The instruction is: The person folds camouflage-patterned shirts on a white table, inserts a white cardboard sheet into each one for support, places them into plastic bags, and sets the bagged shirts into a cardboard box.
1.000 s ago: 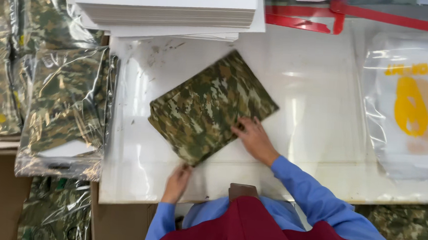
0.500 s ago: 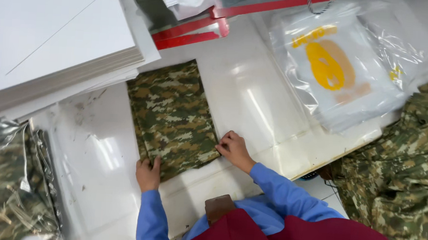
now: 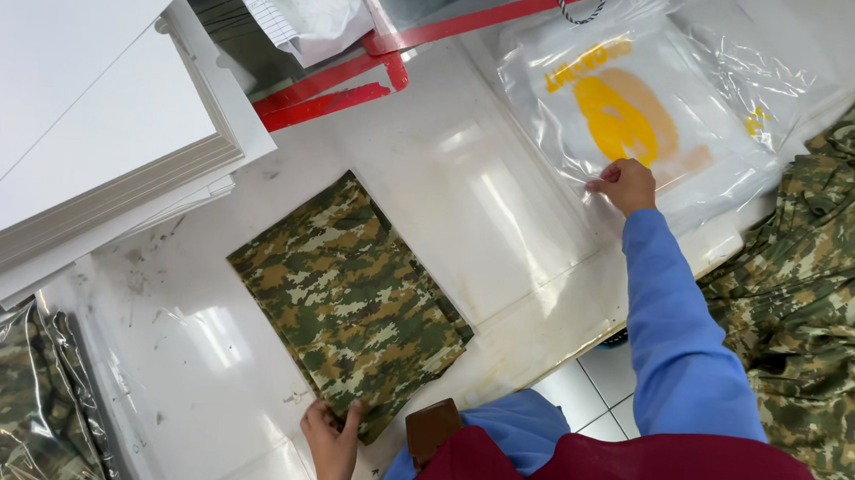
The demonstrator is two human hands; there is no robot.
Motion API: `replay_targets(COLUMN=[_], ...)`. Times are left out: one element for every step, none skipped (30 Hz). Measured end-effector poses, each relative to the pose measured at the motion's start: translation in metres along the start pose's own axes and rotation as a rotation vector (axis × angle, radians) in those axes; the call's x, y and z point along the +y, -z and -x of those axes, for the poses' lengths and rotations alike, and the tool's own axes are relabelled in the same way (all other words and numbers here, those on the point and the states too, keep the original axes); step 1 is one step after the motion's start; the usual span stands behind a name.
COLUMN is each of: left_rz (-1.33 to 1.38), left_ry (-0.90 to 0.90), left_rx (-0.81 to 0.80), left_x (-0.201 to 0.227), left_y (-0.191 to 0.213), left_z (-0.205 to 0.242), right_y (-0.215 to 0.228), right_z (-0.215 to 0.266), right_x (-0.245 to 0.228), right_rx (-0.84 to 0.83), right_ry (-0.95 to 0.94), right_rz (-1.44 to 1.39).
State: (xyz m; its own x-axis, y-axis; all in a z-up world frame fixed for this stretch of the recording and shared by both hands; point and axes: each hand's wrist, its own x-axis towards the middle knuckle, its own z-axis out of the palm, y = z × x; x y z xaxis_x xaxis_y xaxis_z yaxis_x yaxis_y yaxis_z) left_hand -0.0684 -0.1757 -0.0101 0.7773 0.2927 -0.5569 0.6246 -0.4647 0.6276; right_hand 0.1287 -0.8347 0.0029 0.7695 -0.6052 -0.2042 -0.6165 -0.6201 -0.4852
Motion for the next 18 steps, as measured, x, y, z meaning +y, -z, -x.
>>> replay_targets(left_rz=[0.001, -0.049, -0.094, -0.089, -0.083, -0.076, -0.06, -0.051, -0.042, -0.024, -0.038, -0.05, -0.038, -0.022, -0.01, -0.003, 0.108, 0.218], left_ry=[0.0, -0.096, -0.19, -0.189, -0.162, -0.134, -0.129, -0.17, -0.213, -0.211, -0.132, -0.054, -0.052, -0.039, -0.028, -0.027, -0.191, -0.356], left_rx=[0.004, 0.076, 0.156, 0.168, 0.187, 0.205, 0.234, 0.265, 0.296, 0.325, 0.313, 0.3, 0.32, 0.319, 0.317, 0.336, 0.32, 0.305], left_x=[0.001, 0.001, 0.002, 0.009, 0.016, 0.023, 0.019, 0.016, 0.014, 0.025, 0.035, 0.045, 0.053, 0.061, 0.069, 0.072, 0.077, 0.082], left_y=[0.0, 0.001, 0.002, 0.005, 0.008, 0.012, 0.013, 0.014, 0.015, 0.022, 0.029, 0.035, 0.038, 0.041, 0.047, 0.044, 0.041, 0.038], left_z=[0.0, 0.001, 0.001, 0.004, 0.007, 0.011, 0.01, 0.01, 0.008, 0.012, 0.018, 0.024, 0.026, 0.028, 0.029, 0.029, 0.026, 0.024], right_y=[-0.003, -0.005, -0.008, -0.012, -0.019, -0.025, -0.026, -0.028, -0.028, -0.025, -0.021, -0.018, -0.002, 0.015, 0.03, 0.035, 0.042, 0.05], right_z=[-0.004, -0.008, -0.015, -0.024, -0.039, -0.053, -0.064, -0.076, -0.09, -0.102, -0.111, -0.122, -0.118, -0.113, -0.105, -0.083, -0.058, -0.033], right_x=[0.003, 0.005, 0.003, 0.022, 0.033, 0.043, 0.053, 0.061, 0.069, 0.059, 0.054, 0.048, 0.018, -0.012, -0.038, -0.078, -0.114, -0.148], right_rx=[-0.001, 0.016, 0.034, 0.033, 0.05, 0.068, 0.066, 0.036, 0.006, 0.004, 0.168, 0.32, 0.31, 0.415, 0.518, 0.505, 0.409, 0.316], right_ry=[0.003, 0.086, 0.178, 0.191, 0.231, 0.272, 0.305, 0.238, 0.172, 0.205, 0.088, -0.038, -0.018, 0.042, 0.098, 0.109, 0.281, 0.451], right_rz=[-0.002, 0.062, 0.124, 0.12, 0.126, 0.131, 0.122, 0.025, -0.069, -0.077, -0.393, -0.715, -0.724, -0.954, -1.187, -1.199, -1.142, -1.077])
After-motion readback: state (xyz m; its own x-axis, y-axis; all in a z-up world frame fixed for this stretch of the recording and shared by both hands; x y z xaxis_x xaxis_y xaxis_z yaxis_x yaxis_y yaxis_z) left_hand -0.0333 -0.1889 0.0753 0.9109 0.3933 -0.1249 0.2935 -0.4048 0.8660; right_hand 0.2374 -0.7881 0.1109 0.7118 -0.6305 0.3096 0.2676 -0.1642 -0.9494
